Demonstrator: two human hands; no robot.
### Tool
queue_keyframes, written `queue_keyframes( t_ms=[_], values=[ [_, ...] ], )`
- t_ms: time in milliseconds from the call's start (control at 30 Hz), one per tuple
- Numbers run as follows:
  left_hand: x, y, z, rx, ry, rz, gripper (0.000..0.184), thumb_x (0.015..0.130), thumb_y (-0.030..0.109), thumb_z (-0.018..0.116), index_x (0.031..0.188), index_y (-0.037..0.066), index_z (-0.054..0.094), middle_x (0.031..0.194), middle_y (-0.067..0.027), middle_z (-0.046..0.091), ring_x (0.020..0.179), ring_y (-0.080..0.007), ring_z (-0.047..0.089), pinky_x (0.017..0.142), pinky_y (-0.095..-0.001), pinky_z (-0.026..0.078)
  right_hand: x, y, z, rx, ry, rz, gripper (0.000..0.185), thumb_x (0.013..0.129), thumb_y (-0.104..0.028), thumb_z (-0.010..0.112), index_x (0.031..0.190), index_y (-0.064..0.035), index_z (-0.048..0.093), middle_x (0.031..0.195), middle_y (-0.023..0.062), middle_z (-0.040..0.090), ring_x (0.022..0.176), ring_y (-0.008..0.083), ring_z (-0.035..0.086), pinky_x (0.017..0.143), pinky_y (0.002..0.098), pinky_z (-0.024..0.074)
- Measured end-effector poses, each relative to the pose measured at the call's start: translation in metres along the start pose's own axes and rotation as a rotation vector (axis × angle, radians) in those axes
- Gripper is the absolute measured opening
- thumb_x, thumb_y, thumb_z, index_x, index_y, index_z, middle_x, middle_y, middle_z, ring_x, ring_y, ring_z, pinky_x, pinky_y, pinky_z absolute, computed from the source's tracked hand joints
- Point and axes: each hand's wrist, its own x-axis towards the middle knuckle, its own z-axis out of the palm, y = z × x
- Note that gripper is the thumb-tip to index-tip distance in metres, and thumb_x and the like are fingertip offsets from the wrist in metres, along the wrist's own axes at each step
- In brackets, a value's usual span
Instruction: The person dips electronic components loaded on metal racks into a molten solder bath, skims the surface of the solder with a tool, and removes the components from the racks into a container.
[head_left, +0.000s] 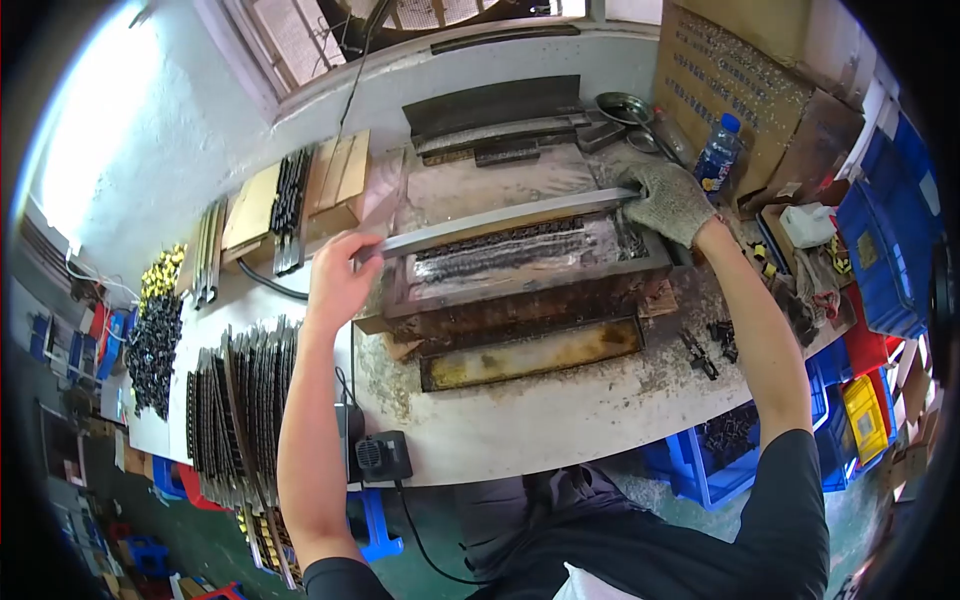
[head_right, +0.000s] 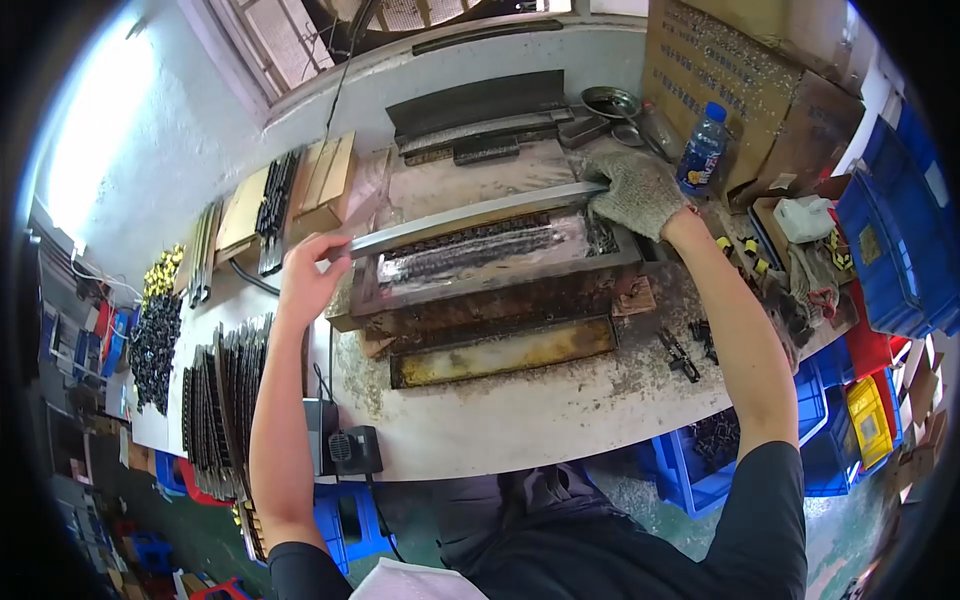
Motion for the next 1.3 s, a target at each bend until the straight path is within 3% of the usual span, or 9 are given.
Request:
queue_keyframes(
  t_ms=[300,467,533,600,633,733,867,1033,1300],
  values=[
    [-0.029,0.028,-0.043,-0.547,0.215,-0.06,0.027,0.102,0.01,0.056,0.127,-0.001,0.06,0.114,-0.0044,0.064,0.104,-0.0109,0.059,0.094,-0.0283,0.048,-0.03,-0.02,-0.049,0.983,0.119,0.208,0.033,0.089,-0.008,0.059,0.122,-0.0035,0.065,0.102,-0.0021,0.065,0.083,0.0033,0.055,0.07,0.0193,0.0441],
    [-0.052,0.041,-0.049,-0.667,0.265,-0.071,0.024,0.104,0.013,0.055,0.123,0.0,0.06,0.107,-0.0032,0.064,0.099,-0.0097,0.06,0.091,-0.0252,0.048,-0.041,-0.03,-0.049,1.122,0.199,0.14,0.033,0.092,-0.007,0.057,0.124,-0.0009,0.062,0.104,0.0,0.066,0.085,0.0044,0.058,0.073,0.0196,0.0479],
    [-0.06,0.042,-0.051,-0.613,0.265,-0.056,0.022,0.104,0.013,0.055,0.122,0.001,0.061,0.098,0.0015,0.062,0.086,-0.0045,0.055,0.077,-0.0194,0.042,-0.044,-0.031,-0.045,1.15,0.2,0.121,0.032,0.093,-0.006,0.056,0.123,-0.0001,0.062,0.105,0.001,0.066,0.086,0.0049,0.059,0.075,0.0196,0.0493],
    [-0.068,0.043,-0.055,-0.619,0.231,-0.08,0.024,0.106,0.014,0.05,0.122,-0.003,0.059,0.108,-0.0058,0.065,0.096,-0.0106,0.062,0.087,-0.0279,0.053,-0.049,-0.029,-0.045,1.149,0.189,0.211,0.03,0.094,-0.006,0.055,0.123,0.0011,0.061,0.107,0.0028,0.066,0.089,0.007,0.062,0.079,0.0206,0.0514],
    [-0.071,0.045,-0.053,-0.639,0.277,-0.108,0.019,0.104,0.013,0.055,0.117,0.0,0.062,0.087,0.0054,0.059,0.074,-0.0005,0.049,0.068,-0.0164,0.039,-0.05,-0.024,-0.044,1.15,0.143,0.262,0.029,0.094,-0.006,0.054,0.122,0.0016,0.061,0.106,0.0036,0.067,0.092,0.0084,0.062,0.082,0.022,0.0514],
    [-0.079,0.062,-0.061,-0.661,0.26,-0.121,0.019,0.104,0.013,0.056,0.116,0.0,0.062,0.086,0.005,0.061,0.071,0.0,0.049,0.066,-0.0166,0.04,-0.054,-0.028,-0.041,1.137,0.168,0.247,0.029,0.095,-0.008,0.054,0.122,0.001,0.061,0.104,0.0042,0.067,0.091,0.009,0.062,0.082,0.0225,0.0516],
    [-0.088,0.067,-0.067,-0.657,0.224,-0.132,0.023,0.106,0.017,0.053,0.11,-0.002,0.064,0.087,0.0003,0.064,0.071,-0.0029,0.051,0.066,-0.0187,0.043,-0.058,-0.04,-0.043,1.047,0.184,0.258,0.028,0.096,-0.014,0.054,0.119,-0.0013,0.064,0.098,0.0013,0.066,0.081,0.0077,0.059,0.073,0.022,0.0486],
    [-0.096,0.065,-0.064,-1.001,0.209,-0.26,0.029,0.107,0.023,0.049,0.108,0.0,0.066,0.059,0.0076,0.039,0.049,-0.0011,0.03,0.045,-0.0198,0.024,-0.06,-0.033,-0.032,1.075,0.133,0.303,0.028,0.098,-0.024,0.055,0.115,-0.0047,0.067,0.095,-0.0006,0.066,0.075,0.0048,0.055,0.065,0.0188,0.0434],
    [-0.107,0.053,-0.063,-1.265,0.193,-0.384,0.026,0.105,0.022,0.052,0.102,0.001,0.067,0.055,0.0076,0.037,0.045,-0.0012,0.028,0.039,-0.0205,0.022,-0.066,-0.05,-0.035,1.059,0.095,0.43,0.026,0.096,-0.025,0.056,0.103,-0.0038,0.07,0.088,-0.0027,0.065,0.072,0.0057,0.051,0.062,0.0233,0.0407]
  ],
)
